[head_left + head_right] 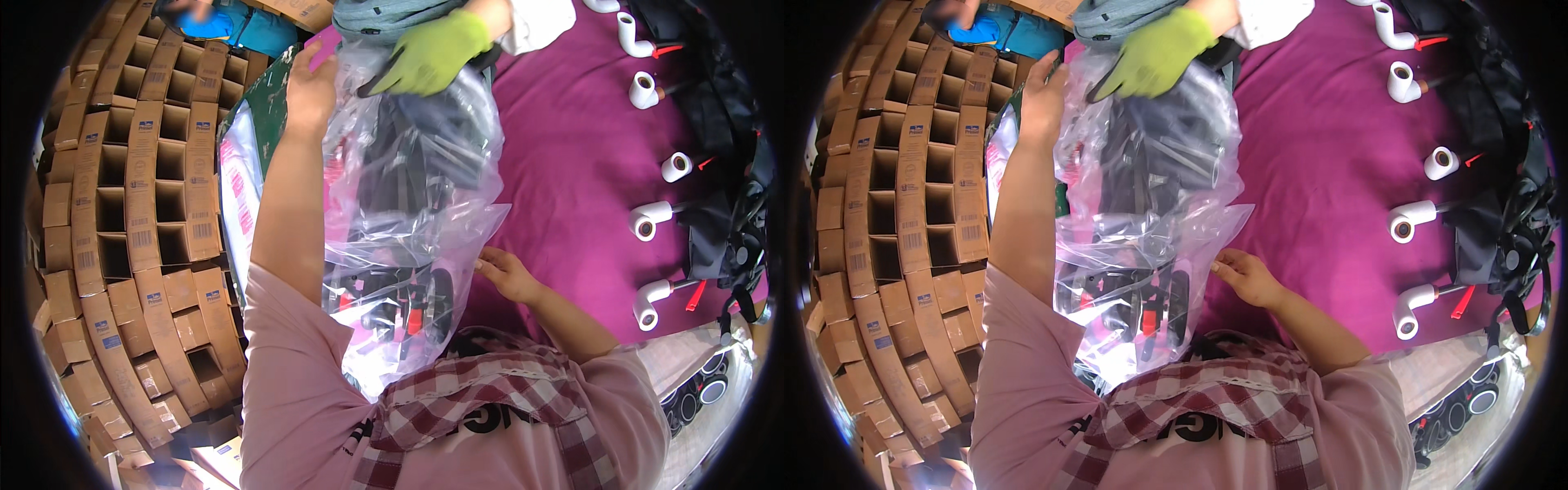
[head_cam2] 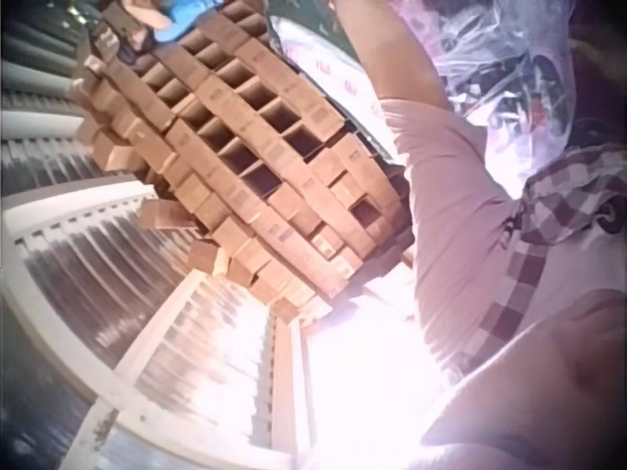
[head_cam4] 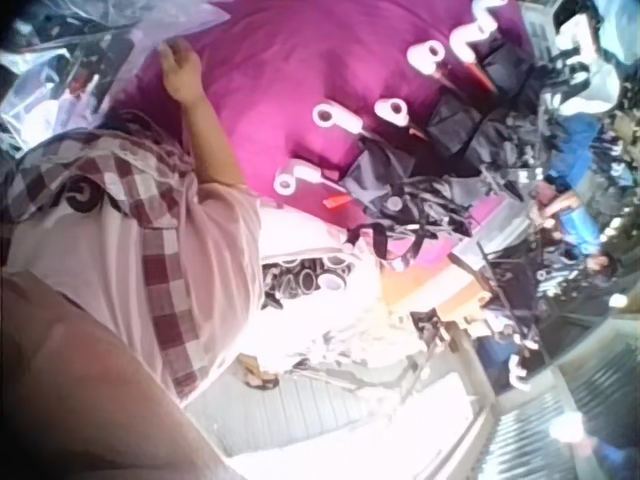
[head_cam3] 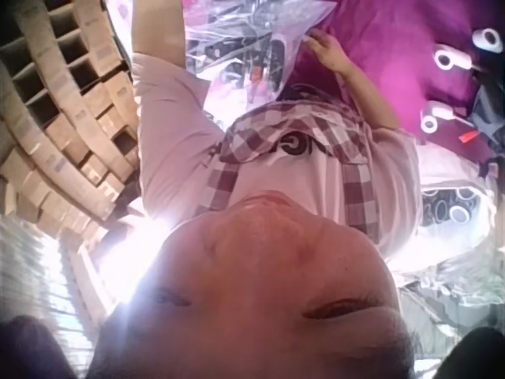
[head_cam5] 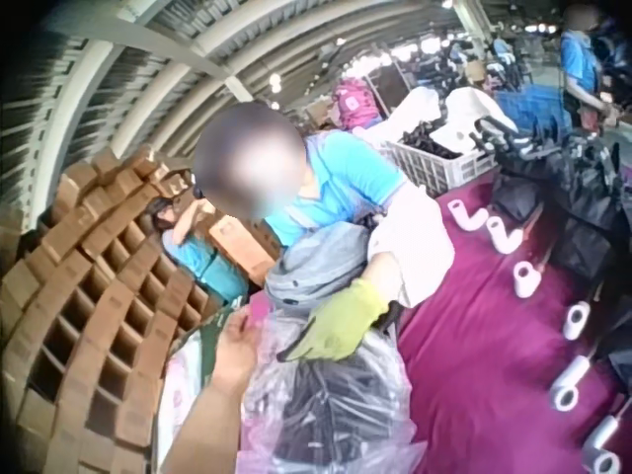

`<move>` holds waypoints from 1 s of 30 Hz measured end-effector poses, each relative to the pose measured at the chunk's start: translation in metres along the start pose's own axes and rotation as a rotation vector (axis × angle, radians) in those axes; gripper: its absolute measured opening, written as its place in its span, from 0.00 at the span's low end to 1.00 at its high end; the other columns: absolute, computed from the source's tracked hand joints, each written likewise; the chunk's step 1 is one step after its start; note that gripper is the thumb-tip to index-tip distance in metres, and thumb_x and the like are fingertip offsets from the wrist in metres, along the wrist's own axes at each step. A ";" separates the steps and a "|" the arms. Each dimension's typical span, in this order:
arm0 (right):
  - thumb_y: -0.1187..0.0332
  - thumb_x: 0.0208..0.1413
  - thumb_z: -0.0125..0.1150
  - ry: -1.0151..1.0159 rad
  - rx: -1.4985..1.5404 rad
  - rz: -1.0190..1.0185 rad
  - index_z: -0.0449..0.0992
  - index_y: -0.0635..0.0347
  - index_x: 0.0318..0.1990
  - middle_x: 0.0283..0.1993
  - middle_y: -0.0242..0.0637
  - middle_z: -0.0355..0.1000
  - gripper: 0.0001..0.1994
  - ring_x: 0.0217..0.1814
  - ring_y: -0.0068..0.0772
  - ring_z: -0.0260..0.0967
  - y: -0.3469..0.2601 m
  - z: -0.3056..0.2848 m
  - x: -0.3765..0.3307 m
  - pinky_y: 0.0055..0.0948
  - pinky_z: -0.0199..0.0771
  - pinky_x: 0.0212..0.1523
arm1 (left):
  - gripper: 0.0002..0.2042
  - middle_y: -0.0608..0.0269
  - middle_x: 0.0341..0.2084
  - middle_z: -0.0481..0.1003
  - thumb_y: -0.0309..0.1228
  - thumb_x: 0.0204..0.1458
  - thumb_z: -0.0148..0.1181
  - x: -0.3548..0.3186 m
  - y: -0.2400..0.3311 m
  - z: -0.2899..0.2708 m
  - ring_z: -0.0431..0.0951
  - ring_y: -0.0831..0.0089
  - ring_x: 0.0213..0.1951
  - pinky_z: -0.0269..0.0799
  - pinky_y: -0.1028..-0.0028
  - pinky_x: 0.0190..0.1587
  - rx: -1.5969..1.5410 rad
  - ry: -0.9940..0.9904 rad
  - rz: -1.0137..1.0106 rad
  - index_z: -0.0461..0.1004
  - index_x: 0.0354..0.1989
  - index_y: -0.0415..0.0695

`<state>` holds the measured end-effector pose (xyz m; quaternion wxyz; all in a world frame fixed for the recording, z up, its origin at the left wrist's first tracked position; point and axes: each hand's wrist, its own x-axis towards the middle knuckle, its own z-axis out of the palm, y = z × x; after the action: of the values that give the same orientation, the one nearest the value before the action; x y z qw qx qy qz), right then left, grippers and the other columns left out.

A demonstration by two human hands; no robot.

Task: The person assembles multiple baby strollers on a pink table. They unpack stroller frames from plastic bags, attach wheels, and fit fabric seat covers onto the frames. The person handles wheels, frames, and seat covers one at a time, repeating the process for several units.

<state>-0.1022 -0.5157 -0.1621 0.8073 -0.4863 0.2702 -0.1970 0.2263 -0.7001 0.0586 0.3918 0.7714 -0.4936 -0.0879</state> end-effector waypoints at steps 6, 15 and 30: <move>0.47 0.66 0.48 0.030 0.212 0.257 0.73 0.61 0.54 0.49 0.32 0.73 0.25 0.51 0.26 0.68 -0.001 0.008 -0.015 0.27 0.66 0.51 | 0.19 0.45 0.53 0.71 0.29 0.57 0.57 -0.078 -0.017 -0.093 0.71 0.54 0.56 0.67 0.62 0.58 0.194 -0.090 0.257 0.69 0.56 0.36; 0.49 0.65 0.49 0.074 0.046 0.206 0.76 0.60 0.46 0.42 0.34 0.75 0.21 0.43 0.26 0.70 -0.027 0.050 0.019 0.28 0.68 0.44 | 0.18 0.39 0.58 0.67 0.31 0.58 0.56 -0.258 -0.062 -0.186 0.66 0.46 0.61 0.60 0.59 0.63 0.412 -0.170 -0.003 0.70 0.56 0.36; 0.53 0.65 0.53 0.635 -0.556 -0.099 0.76 0.71 0.37 0.27 0.36 0.76 0.23 0.30 0.27 0.71 -0.050 -0.012 0.029 0.31 0.71 0.34 | 0.17 0.45 0.48 0.73 0.27 0.55 0.58 -0.206 -0.077 -0.183 0.74 0.52 0.50 0.70 0.62 0.51 0.118 0.130 0.199 0.71 0.53 0.39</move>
<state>-0.0899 -0.5628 -0.1294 0.5117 -0.6131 0.5246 -0.2952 0.2728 -0.4183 0.0772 0.3837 0.7444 -0.5455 0.0306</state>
